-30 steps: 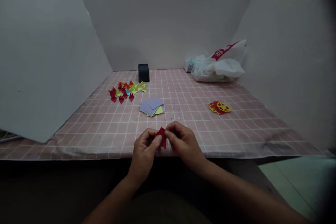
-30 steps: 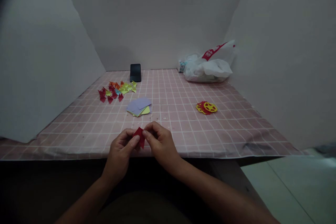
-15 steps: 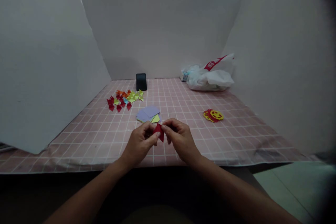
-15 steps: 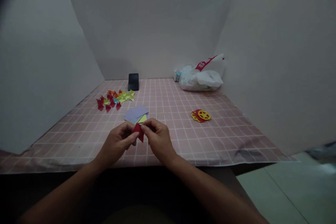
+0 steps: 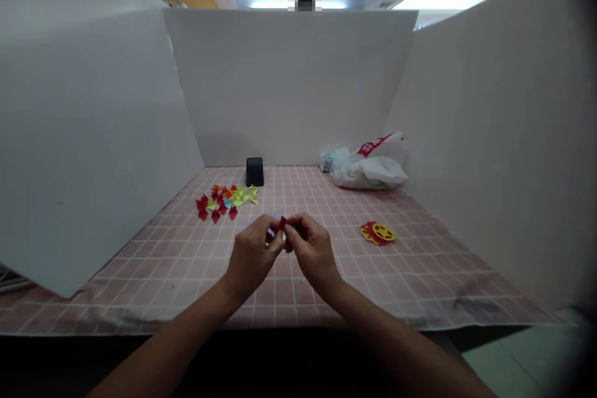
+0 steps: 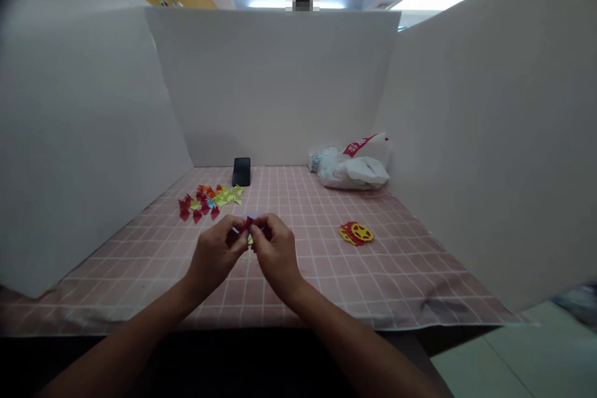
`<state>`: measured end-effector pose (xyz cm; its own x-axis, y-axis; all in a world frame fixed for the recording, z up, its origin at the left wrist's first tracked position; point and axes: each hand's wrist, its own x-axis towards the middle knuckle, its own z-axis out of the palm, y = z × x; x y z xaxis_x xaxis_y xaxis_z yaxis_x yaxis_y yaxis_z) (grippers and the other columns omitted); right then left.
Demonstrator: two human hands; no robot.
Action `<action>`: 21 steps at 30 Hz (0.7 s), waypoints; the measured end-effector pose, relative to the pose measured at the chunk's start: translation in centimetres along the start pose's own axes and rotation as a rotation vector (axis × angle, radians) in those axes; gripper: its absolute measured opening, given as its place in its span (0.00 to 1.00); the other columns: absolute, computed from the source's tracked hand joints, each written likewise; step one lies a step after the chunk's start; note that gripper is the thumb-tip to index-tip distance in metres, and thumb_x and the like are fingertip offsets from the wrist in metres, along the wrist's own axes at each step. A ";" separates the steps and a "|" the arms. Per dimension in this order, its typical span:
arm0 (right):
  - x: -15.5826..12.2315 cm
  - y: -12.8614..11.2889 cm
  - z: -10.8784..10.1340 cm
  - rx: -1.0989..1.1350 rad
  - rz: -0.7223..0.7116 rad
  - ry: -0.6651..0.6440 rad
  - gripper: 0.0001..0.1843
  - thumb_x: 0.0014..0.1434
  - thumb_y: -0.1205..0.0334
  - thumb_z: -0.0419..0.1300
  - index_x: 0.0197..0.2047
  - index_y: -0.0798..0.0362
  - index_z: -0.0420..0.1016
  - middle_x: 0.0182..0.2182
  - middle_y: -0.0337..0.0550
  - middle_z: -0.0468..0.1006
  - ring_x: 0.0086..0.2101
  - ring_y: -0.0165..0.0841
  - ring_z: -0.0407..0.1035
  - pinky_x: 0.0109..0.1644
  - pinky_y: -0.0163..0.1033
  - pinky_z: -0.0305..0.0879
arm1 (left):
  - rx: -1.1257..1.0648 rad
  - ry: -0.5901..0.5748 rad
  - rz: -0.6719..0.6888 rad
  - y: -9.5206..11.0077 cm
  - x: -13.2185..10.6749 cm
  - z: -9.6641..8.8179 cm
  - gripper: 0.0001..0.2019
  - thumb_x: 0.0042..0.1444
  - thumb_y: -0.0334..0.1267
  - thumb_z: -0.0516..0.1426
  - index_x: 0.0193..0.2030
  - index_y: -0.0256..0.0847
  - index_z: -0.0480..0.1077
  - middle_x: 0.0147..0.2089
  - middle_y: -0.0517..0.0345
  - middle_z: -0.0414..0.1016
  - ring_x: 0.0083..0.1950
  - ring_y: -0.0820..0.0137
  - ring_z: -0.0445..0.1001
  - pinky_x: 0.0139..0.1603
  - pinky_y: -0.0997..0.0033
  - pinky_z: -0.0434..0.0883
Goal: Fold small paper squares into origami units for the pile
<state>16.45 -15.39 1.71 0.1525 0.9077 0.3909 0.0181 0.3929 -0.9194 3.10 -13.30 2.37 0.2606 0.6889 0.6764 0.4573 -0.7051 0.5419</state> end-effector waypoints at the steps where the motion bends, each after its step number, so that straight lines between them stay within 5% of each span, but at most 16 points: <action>1: -0.2 -0.1 0.0 -0.002 0.010 -0.018 0.08 0.61 0.59 0.60 0.32 0.53 0.71 0.26 0.37 0.71 0.24 0.28 0.67 0.28 0.35 0.65 | 0.048 0.003 0.042 -0.1 -0.2 -0.1 0.03 0.61 0.30 0.55 0.36 0.40 0.68 0.30 0.61 0.74 0.28 0.73 0.73 0.30 0.74 0.68; 9: -0.8 -0.2 -0.2 0.159 0.120 -0.068 0.11 0.58 0.55 0.64 0.32 0.53 0.71 0.23 0.34 0.70 0.21 0.26 0.66 0.24 0.34 0.63 | 0.182 -0.028 0.190 -0.7 -1.4 0.2 0.03 0.65 0.31 0.54 0.42 0.38 0.69 0.37 0.55 0.78 0.33 0.70 0.77 0.32 0.73 0.72; 21: -1.3 0.6 -0.8 0.218 0.178 -0.098 0.12 0.60 0.53 0.63 0.33 0.53 0.71 0.23 0.34 0.71 0.21 0.26 0.66 0.24 0.34 0.65 | 0.171 -0.081 0.202 -0.7 -2.0 0.4 0.04 0.65 0.31 0.53 0.44 0.39 0.68 0.40 0.54 0.78 0.35 0.69 0.78 0.34 0.71 0.74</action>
<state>17.03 -16.47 0.56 0.0379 0.9709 0.2363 -0.2149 0.2388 -0.9470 2.66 -14.14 0.44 0.4249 0.5531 0.7166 0.5243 -0.7957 0.3033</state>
